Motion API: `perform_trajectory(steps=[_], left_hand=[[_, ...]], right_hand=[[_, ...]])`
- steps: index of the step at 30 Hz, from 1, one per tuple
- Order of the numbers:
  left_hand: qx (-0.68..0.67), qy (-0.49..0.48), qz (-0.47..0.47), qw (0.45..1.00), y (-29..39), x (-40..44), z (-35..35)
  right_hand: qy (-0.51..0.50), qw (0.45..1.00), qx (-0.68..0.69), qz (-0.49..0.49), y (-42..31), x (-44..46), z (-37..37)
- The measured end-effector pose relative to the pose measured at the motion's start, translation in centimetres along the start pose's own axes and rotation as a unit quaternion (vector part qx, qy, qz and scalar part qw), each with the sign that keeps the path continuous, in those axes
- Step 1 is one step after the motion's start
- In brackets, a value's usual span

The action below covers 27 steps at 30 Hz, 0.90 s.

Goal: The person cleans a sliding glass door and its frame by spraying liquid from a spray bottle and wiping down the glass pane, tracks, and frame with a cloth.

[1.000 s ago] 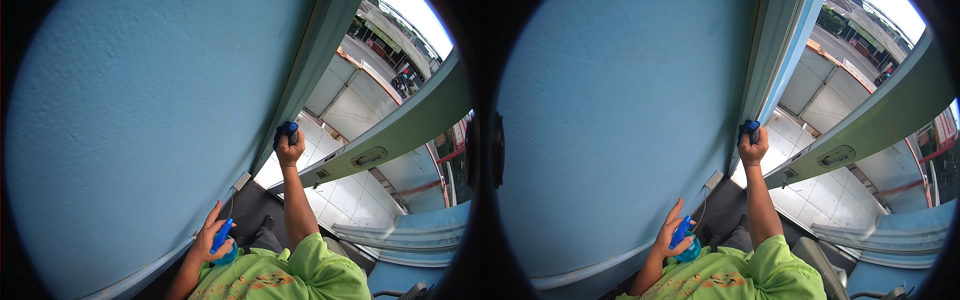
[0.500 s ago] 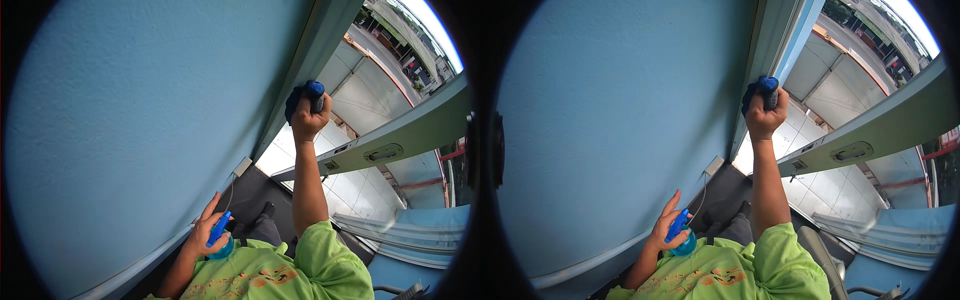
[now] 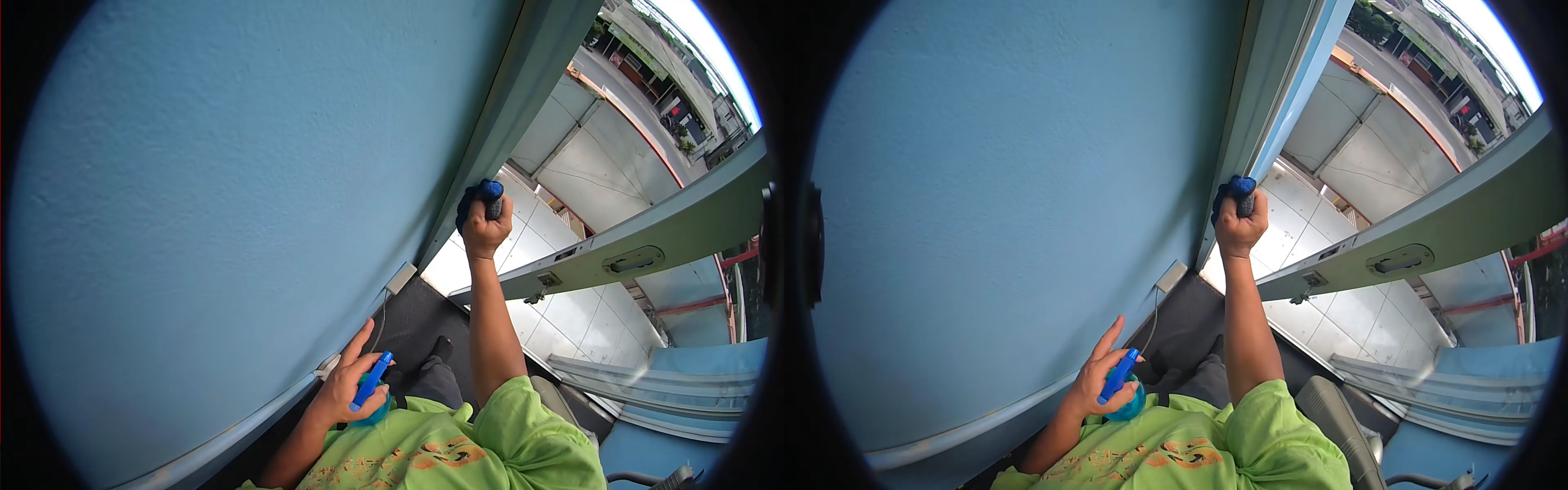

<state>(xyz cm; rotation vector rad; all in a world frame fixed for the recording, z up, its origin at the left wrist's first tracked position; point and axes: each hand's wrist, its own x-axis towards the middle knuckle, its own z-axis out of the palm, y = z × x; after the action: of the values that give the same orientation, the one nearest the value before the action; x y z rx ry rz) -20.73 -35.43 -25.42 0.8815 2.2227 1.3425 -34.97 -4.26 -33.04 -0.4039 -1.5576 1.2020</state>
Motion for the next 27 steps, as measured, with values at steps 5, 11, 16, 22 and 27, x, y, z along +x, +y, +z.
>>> perform_trajectory(steps=[5,11,16,22,27], left_hand=[[-0.063,0.009,-0.031,0.998,-0.5,-0.3,0.3],[-0.004,0.010,0.004,1.000,0.3,0.0,-0.1],[-0.072,-0.002,-0.055,0.996,-0.1,0.0,0.1],[0.040,0.006,0.033,0.999,0.1,0.8,-0.4],[-0.084,-0.016,-0.053,0.995,1.0,1.0,0.5]], right_hand=[[-0.013,0.995,0.068,-0.066,-4.1,4.9,0.9],[-0.014,0.994,-0.099,-0.044,2.0,0.1,-1.0],[0.007,0.991,0.107,-0.074,-5.7,5.1,1.3],[0.010,0.982,-0.142,-0.121,0.1,1.3,0.2],[0.027,0.991,-0.022,-0.131,-3.2,4.2,0.8]])
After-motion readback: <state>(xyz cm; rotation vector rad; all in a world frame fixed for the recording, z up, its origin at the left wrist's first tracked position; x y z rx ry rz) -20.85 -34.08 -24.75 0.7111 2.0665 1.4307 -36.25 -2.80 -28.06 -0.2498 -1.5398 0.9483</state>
